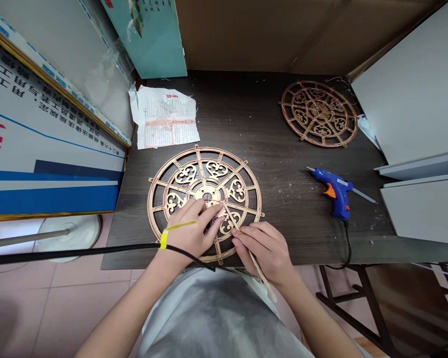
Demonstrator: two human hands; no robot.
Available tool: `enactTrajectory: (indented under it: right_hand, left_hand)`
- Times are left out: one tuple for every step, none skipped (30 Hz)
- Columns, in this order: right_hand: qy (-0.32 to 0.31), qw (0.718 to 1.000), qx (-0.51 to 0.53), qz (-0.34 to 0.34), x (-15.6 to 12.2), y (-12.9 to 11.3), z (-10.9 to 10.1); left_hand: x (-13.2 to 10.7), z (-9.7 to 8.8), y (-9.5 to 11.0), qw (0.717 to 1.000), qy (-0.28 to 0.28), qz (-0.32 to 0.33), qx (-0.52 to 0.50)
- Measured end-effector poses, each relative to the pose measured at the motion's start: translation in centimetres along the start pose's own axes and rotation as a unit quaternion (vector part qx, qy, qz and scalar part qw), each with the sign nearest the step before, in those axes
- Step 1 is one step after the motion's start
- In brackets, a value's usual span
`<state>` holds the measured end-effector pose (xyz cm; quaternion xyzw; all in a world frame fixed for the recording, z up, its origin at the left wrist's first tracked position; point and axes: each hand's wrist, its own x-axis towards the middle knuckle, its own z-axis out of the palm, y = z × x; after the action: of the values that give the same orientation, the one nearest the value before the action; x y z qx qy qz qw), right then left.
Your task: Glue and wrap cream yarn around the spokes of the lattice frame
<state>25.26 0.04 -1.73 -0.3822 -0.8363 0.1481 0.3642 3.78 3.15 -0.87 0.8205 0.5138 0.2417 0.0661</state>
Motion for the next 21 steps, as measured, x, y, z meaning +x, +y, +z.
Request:
enactTrajectory:
  right_hand:
    - [0.001, 1.000, 0.000, -0.002, 0.01, -0.02, 0.00]
    - [0.002, 1.000, 0.001, -0.003, 0.02, -0.03, 0.00]
    - [0.003, 1.000, 0.002, -0.005, 0.00, -0.04, 0.02]
    - [0.002, 1.000, 0.003, -0.006, -0.03, -0.03, 0.03]
    - [0.002, 1.000, 0.004, -0.006, -0.07, -0.02, 0.05]
    - [0.001, 1.000, 0.004, -0.007, -0.12, -0.01, 0.06]
    - [0.001, 1.000, 0.004, -0.007, -0.17, 0.00, 0.07]
    - [0.001, 1.000, 0.004, -0.008, -0.22, -0.01, 0.07]
    - [0.002, 1.000, 0.004, -0.009, -0.26, -0.01, 0.06]
    - [0.003, 1.000, 0.004, -0.011, -0.29, -0.02, 0.05]
    - [0.005, 1.000, 0.006, -0.013, -0.31, -0.03, 0.04]
    - [0.006, 1.000, 0.007, -0.014, -0.33, -0.04, 0.03]
    - [0.007, 1.000, 0.008, -0.016, -0.34, -0.04, 0.03]
    - [0.007, 1.000, 0.009, -0.017, -0.36, -0.03, 0.04]
    - [0.008, 1.000, 0.009, -0.018, -0.38, -0.02, 0.05]
    - [0.008, 1.000, 0.010, -0.019, -0.41, 0.00, 0.08]
    - [0.008, 1.000, 0.009, -0.020, -0.43, 0.02, 0.11]
    - [0.010, 1.000, 0.009, -0.020, -0.45, 0.04, 0.14]
    - [0.012, 1.000, 0.009, -0.022, -0.47, 0.05, 0.16]
    - [0.015, 1.000, 0.008, -0.023, -0.49, 0.07, 0.18]
    - [0.016, 1.000, 0.008, -0.024, -0.51, 0.07, 0.19]
  left_hand:
    - [0.02, 0.05, 0.00, 1.000, 0.003, -0.005, -0.008]
    - [0.05, 0.10, 0.02, 1.000, 0.006, -0.011, -0.015]
    - [0.09, 0.16, 0.03, 1.000, 0.007, -0.017, -0.021]
    - [0.13, 0.22, 0.05, 0.999, 0.008, -0.021, -0.025]
    - [0.16, 0.28, 0.07, 0.999, 0.007, -0.024, -0.028]
    - [0.18, 0.32, 0.08, 0.999, 0.006, -0.026, -0.029]
    - [0.19, 0.36, 0.09, 0.999, 0.006, -0.026, -0.030]
    - [0.19, 0.38, 0.09, 0.999, 0.006, -0.025, -0.030]
    - [0.18, 0.40, 0.09, 0.999, 0.006, -0.025, -0.029]
    - [0.16, 0.40, 0.08, 0.999, 0.006, -0.025, -0.029]
    - [0.14, 0.40, 0.07, 0.999, 0.006, -0.026, -0.028]
    - [0.13, 0.40, 0.07, 0.999, 0.006, -0.026, -0.028]
    - [0.13, 0.38, 0.06, 0.999, 0.006, -0.026, -0.027]
    - [0.13, 0.37, 0.05, 0.999, 0.007, -0.025, -0.027]
    - [0.15, 0.35, 0.05, 0.999, 0.009, -0.024, -0.027]
    - [0.16, 0.33, 0.04, 0.999, 0.011, -0.024, -0.027]
    - [0.19, 0.31, 0.03, 0.999, 0.013, -0.024, -0.028]
    - [0.21, 0.29, 0.02, 0.999, 0.015, -0.024, -0.029]
    - [0.22, 0.27, 0.01, 0.999, 0.016, -0.024, -0.031]
    - [0.24, 0.25, 0.00, 0.999, 0.015, -0.024, -0.033]
    - [0.24, 0.24, -0.01, 0.999, 0.014, -0.023, -0.034]
